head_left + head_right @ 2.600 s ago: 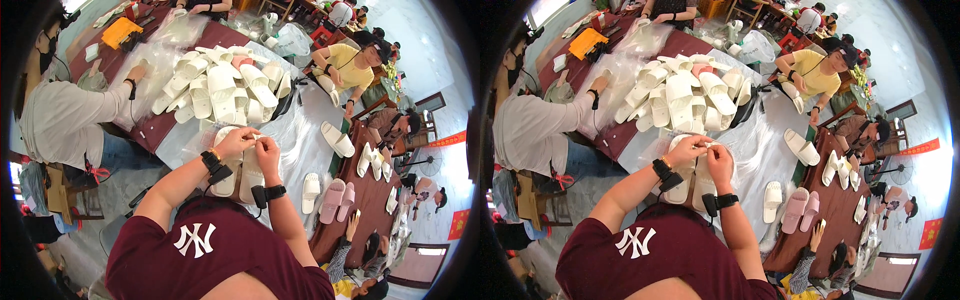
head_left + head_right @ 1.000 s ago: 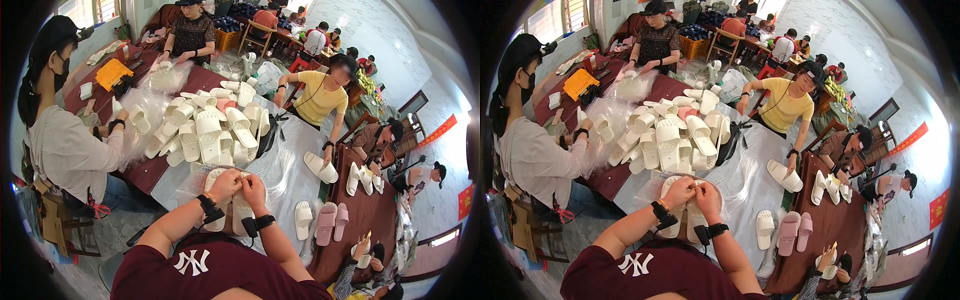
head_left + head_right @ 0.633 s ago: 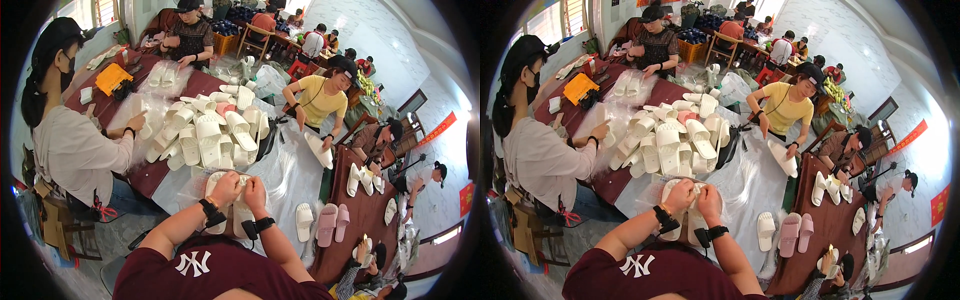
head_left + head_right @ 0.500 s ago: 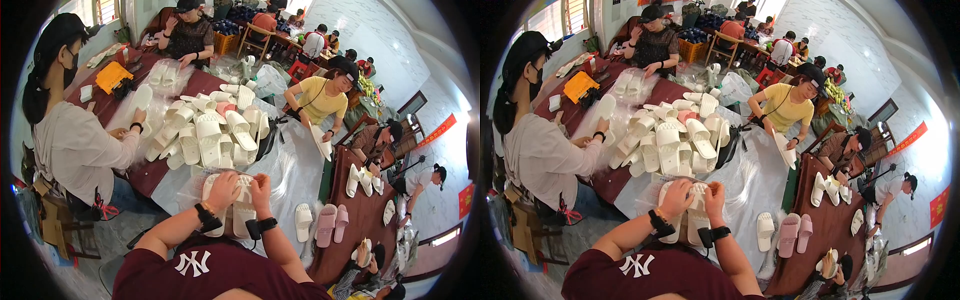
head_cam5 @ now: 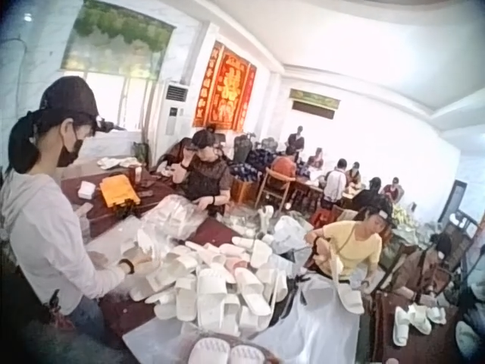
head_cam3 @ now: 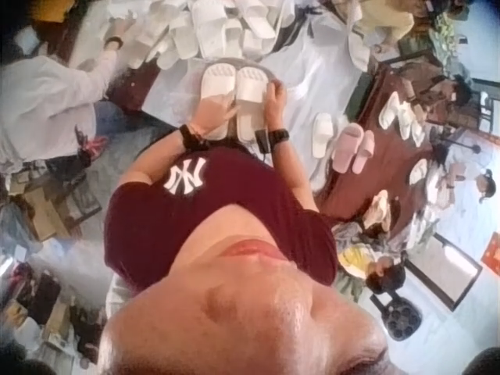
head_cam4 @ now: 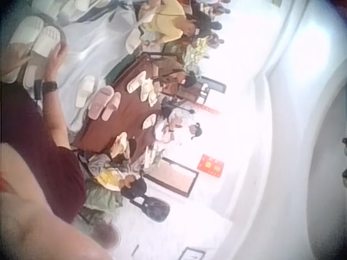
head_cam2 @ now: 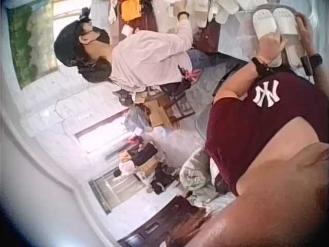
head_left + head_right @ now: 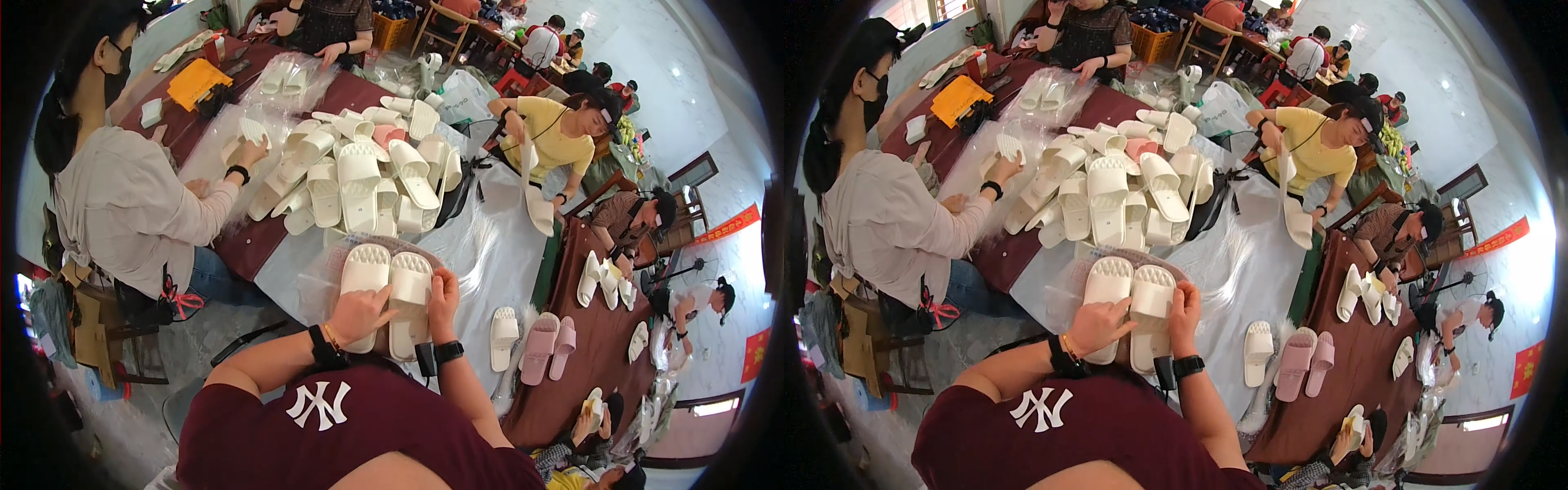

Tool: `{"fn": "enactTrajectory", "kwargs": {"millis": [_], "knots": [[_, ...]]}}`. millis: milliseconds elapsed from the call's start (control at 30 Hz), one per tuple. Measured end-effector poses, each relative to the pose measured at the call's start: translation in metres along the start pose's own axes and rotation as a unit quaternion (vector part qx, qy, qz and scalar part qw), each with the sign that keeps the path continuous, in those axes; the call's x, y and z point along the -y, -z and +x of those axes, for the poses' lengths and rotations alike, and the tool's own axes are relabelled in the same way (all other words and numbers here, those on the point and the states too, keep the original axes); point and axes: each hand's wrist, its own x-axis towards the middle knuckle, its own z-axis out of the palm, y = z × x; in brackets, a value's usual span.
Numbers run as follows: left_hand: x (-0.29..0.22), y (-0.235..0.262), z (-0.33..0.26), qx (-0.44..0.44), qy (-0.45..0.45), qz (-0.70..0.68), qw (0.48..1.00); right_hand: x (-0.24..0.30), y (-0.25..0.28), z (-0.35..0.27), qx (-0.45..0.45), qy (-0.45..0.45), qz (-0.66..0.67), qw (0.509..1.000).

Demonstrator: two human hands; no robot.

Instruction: Tagging and pairing sandals in a footwear manufacturing facility.

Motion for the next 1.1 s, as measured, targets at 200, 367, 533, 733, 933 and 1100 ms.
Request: {"fn": "enactTrajectory", "kwargs": {"millis": [200, 367, 533, 733, 933, 1100], "knots": [[-0.001, -0.005, 0.010, -0.026, -0.040, -0.006, 0.999, -0.010, 0.006, 0.002, -0.008, 0.000, 0.012, 1.000], [-0.001, -0.018, 0.014, -0.016, -0.008, 0.008, 1.000, 0.003, 0.000, -0.004, 0.009, 0.000, -0.047, 0.999], [0.009, -0.031, 0.018, -0.009, -0.004, -0.008, 1.000, -0.017, 0.007, 0.000, 0.001, 0.020, -0.015, 1.000], [0.031, -0.026, 0.020, -0.026, 0.013, -0.028, 0.999, -0.017, 0.008, 0.000, 0.006, 0.019, 0.000, 1.000], [0.049, 0.016, 0.046, -0.099, 0.147, -0.162, 0.971, -0.004, 0.007, -0.003, 0.010, -0.008, 0.031, 0.999], [0.074, 0.060, 0.120, -0.172, 0.107, -0.116, 0.972, 0.012, 0.002, -0.008, -0.002, -0.034, 0.037, 0.999]]}}
